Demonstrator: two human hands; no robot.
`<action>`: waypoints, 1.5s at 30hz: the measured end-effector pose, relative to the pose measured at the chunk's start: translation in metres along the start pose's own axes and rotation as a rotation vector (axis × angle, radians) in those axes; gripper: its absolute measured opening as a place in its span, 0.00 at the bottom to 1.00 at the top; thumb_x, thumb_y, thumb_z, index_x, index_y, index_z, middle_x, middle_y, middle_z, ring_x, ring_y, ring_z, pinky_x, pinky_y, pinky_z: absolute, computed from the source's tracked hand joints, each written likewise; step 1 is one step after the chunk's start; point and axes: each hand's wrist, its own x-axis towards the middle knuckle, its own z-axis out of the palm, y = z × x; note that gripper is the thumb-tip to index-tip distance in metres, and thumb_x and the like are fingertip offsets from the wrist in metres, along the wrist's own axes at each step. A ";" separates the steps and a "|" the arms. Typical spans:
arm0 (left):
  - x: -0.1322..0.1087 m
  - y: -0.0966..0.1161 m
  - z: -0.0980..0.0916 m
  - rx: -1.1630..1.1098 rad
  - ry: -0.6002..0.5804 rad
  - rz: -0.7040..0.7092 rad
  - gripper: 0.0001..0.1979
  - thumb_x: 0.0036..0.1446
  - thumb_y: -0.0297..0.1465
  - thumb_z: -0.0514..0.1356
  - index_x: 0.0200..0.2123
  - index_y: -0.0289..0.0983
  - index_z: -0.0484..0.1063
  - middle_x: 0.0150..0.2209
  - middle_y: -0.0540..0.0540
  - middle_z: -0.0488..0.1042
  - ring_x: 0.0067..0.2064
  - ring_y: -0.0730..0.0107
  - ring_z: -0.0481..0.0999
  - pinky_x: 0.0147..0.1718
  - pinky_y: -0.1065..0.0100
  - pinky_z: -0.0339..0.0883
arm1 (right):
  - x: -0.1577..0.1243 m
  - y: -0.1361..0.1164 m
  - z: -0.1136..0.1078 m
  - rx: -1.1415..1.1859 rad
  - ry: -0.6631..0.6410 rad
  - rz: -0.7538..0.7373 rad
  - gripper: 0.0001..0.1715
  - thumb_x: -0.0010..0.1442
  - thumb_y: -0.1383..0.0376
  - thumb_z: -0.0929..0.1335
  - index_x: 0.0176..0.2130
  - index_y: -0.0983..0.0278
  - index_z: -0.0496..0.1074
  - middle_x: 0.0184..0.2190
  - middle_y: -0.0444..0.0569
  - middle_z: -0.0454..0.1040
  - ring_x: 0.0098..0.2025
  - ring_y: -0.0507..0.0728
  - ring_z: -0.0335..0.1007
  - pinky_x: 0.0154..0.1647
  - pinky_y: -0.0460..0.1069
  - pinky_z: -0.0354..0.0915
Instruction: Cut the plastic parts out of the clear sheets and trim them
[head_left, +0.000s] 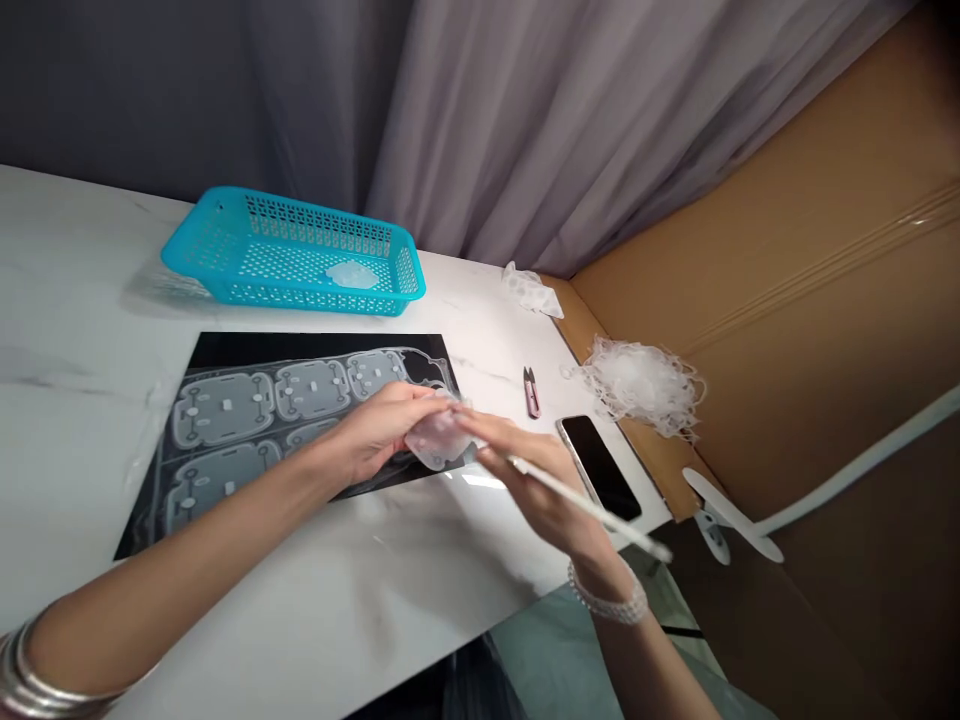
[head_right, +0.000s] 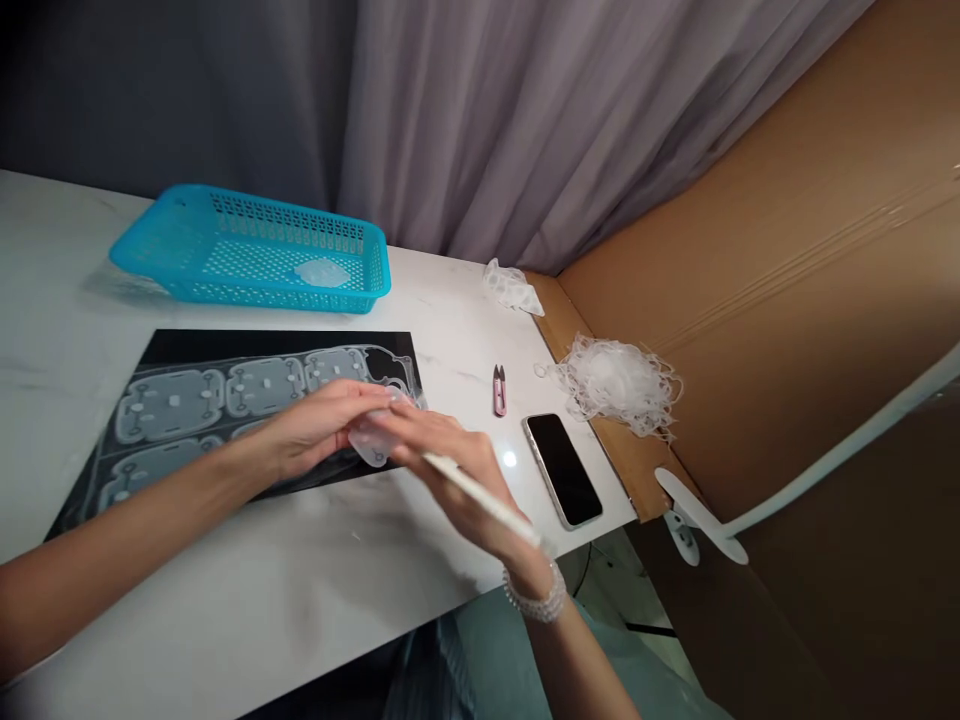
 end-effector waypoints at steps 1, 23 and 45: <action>0.000 -0.002 -0.002 0.028 0.012 0.018 0.12 0.52 0.37 0.67 0.34 0.32 0.81 0.32 0.42 0.81 0.32 0.69 0.77 0.29 0.72 0.66 | 0.001 0.004 -0.003 0.020 0.097 0.049 0.15 0.69 0.59 0.65 0.50 0.57 0.77 0.48 0.50 0.81 0.52 0.62 0.78 0.56 0.61 0.71; -0.030 0.008 -0.021 -0.263 0.273 0.285 0.12 0.59 0.29 0.62 0.45 0.33 0.80 0.40 0.42 0.82 0.40 0.66 0.81 0.38 0.70 0.73 | 0.043 0.082 -0.020 -0.224 0.332 0.226 0.23 0.55 0.54 0.73 0.27 0.58 0.55 0.30 0.48 0.75 0.40 0.62 0.76 0.38 0.51 0.64; -0.042 0.017 -0.027 -0.415 0.157 0.105 0.14 0.62 0.34 0.56 0.46 0.32 0.73 0.47 0.35 0.79 0.42 0.58 0.81 0.42 0.59 0.76 | 0.067 0.020 0.025 0.532 0.121 0.280 0.27 0.53 0.65 0.75 0.25 0.60 0.51 0.20 0.35 0.55 0.26 0.49 0.60 0.31 0.47 0.60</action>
